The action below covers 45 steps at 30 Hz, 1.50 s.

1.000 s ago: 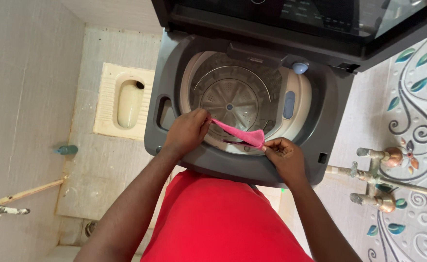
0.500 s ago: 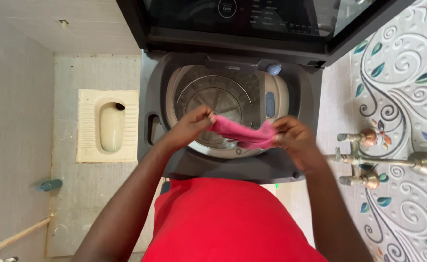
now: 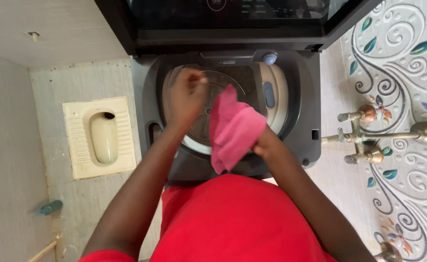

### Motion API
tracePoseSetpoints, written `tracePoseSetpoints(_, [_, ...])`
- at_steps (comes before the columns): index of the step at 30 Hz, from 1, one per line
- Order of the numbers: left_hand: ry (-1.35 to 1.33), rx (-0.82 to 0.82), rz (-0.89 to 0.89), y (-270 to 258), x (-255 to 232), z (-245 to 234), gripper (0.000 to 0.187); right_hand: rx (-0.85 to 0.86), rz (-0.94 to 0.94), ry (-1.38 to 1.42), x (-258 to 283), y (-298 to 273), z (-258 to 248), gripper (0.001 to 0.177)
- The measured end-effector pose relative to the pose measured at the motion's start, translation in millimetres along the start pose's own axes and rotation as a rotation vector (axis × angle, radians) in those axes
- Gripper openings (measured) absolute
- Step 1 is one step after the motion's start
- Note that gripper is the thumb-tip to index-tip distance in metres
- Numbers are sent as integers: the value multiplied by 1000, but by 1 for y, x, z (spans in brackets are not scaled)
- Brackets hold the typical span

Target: The person wipes the interior drum, the rim, and both sides of the glass lid of a top-loading washing machine by hand using a cloth.

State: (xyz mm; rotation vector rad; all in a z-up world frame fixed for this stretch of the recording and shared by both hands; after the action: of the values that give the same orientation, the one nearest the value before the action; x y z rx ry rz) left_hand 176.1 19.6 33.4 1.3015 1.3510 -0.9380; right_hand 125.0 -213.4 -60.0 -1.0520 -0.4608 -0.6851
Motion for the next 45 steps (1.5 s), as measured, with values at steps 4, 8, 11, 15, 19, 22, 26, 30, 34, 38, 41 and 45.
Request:
tracePoseSetpoints(4, [435, -107, 290, -11, 1, -59, 15, -2, -141, 364, 18, 14, -30, 36])
tracePoseSetpoints(8, [682, 67, 356, 1, 12, -71, 11, 53, -499, 418, 70, 29, -54, 35])
tracePoseSetpoints(11, [731, 138, 403, -4, 13, -69, 9, -199, -738, 493, 106, 49, -78, 32])
tracePoseSetpoints(15, [704, 210, 408, -6, 4, -65, 9, -601, -721, 188, 124, 75, -72, 26])
tracePoseSetpoints(19, [635, 168, 451, -3, -1, -71, 10, -922, -974, -654, 131, 105, -29, 15])
tracePoseSetpoints(22, [663, 221, 395, 0, 7, -67, 9, -853, -803, -838, 109, 138, 0, 23])
tracePoseSetpoints(26, [629, 182, 403, -2, 7, -75, 9, -1030, -776, -1154, 91, 133, 50, 32])
tracePoseSetpoints(30, [634, 178, 403, 1, 5, -73, 10, -931, -898, -1345, 62, 129, 95, 27])
tracePoseSetpoints(34, [672, 183, 392, 1, 10, -72, 11, -732, -1021, -1500, 31, 132, 147, 29])
tracePoseSetpoints(38, [634, 152, 370, 1, 10, -80, 6, -426, -852, -1545, 41, 119, 178, 14])
tracePoseSetpoints(41, [613, 147, 398, 2, 4, -77, 7, -368, -927, -1550, 65, 86, 170, 22])
tracePoseSetpoints(45, [623, 160, 356, 4, 9, -75, 8, -582, -978, -1531, 84, 64, 133, 19])
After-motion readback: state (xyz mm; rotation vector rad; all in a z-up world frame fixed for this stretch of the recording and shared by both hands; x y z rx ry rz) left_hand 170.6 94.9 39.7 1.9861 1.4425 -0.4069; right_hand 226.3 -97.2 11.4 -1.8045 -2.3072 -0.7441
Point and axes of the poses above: each hand's wrist, its own y-axis towards the middle knuckle, its own z-axis out of the palm, x = y × z, the point moved 6 cm from there along y, towards the middle knuckle, and after that the axes turned 5 degrees about x, right-handed, at the moved point
